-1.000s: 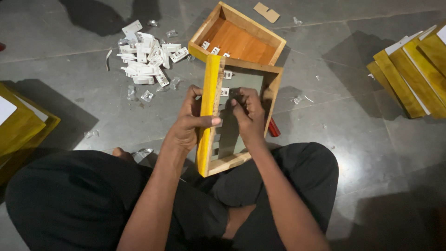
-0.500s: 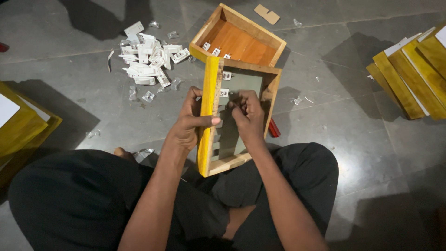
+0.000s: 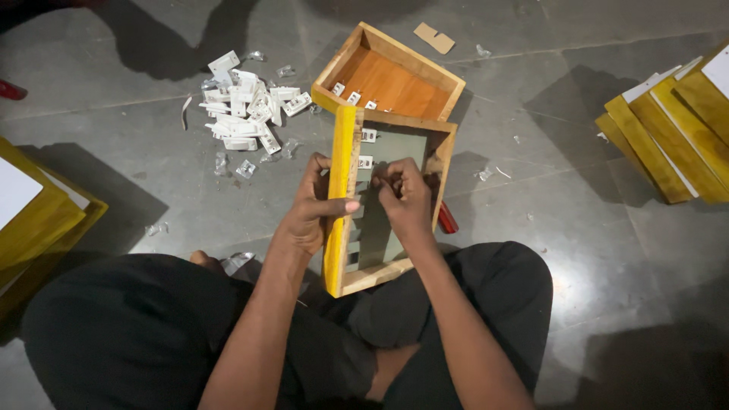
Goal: The person sits on the floor and assembles white plastic electrical components into a white panel with rectangular cutouts. They pick up small parts, fit them into the slots, and then place the completed panel into a yellow wooden box.
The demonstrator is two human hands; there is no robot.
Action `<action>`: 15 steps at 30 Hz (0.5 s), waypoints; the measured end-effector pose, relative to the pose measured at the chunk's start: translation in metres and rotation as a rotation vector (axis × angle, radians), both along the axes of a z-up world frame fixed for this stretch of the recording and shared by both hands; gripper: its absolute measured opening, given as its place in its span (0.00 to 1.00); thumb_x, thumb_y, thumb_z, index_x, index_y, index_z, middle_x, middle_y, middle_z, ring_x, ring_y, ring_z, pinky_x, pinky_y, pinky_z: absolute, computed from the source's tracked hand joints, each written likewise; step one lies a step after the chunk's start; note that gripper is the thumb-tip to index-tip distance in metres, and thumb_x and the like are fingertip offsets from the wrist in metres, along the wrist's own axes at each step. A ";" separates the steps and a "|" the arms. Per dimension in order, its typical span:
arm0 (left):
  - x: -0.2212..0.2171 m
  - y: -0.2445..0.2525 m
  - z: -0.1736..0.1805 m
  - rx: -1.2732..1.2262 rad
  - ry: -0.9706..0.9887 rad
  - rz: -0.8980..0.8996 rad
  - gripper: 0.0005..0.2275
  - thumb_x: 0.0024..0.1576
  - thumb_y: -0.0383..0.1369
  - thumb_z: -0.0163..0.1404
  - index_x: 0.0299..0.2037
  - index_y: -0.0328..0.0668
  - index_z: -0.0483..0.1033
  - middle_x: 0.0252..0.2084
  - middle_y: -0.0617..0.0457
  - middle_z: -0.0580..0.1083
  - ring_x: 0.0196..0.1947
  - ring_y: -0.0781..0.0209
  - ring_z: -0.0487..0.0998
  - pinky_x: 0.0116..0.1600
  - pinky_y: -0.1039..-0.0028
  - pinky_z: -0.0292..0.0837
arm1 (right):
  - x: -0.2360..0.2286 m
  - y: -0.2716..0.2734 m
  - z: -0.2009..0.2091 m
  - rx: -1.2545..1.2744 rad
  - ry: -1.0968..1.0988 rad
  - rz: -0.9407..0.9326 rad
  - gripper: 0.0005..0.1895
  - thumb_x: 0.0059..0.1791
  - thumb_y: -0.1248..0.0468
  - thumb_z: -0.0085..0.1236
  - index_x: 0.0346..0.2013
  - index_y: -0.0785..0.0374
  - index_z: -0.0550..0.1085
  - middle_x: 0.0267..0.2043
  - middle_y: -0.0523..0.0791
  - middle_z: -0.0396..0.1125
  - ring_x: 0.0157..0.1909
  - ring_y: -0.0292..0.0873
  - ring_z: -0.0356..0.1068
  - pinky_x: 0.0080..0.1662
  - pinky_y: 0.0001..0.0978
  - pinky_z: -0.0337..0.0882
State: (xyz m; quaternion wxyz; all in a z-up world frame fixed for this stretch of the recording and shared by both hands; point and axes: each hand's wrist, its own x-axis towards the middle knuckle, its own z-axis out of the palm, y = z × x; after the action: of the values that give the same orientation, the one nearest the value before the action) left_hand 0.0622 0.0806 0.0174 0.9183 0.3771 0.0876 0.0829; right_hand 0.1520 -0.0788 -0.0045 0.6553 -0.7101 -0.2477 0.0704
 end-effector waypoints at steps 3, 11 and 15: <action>0.000 0.000 0.000 0.001 0.023 0.001 0.27 0.39 0.17 0.60 0.48 0.45 0.64 0.39 0.51 0.71 0.36 0.60 0.74 0.41 0.70 0.72 | 0.000 0.000 0.001 0.084 0.013 -0.031 0.24 0.48 0.77 0.55 0.57 0.62 0.65 0.34 0.36 0.59 0.35 0.27 0.60 0.37 0.20 0.62; 0.001 0.000 -0.002 -0.006 -0.007 0.003 0.27 0.40 0.16 0.60 0.48 0.45 0.63 0.39 0.52 0.71 0.38 0.61 0.74 0.43 0.70 0.72 | 0.003 -0.002 0.001 -0.056 -0.041 -0.023 0.11 0.51 0.76 0.57 0.45 0.63 0.69 0.37 0.39 0.65 0.35 0.28 0.60 0.38 0.21 0.63; 0.000 0.001 -0.002 0.003 -0.018 0.005 0.26 0.41 0.16 0.60 0.48 0.44 0.63 0.39 0.51 0.71 0.38 0.61 0.74 0.43 0.71 0.72 | 0.003 -0.001 -0.002 -0.013 -0.012 -0.057 0.12 0.49 0.76 0.56 0.43 0.63 0.66 0.36 0.38 0.62 0.35 0.29 0.59 0.38 0.21 0.63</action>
State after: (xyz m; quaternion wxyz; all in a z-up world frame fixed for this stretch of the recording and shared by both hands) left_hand 0.0619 0.0816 0.0152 0.9183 0.3774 0.0801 0.0887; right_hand 0.1552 -0.0801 -0.0061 0.6508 -0.7217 -0.2307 0.0490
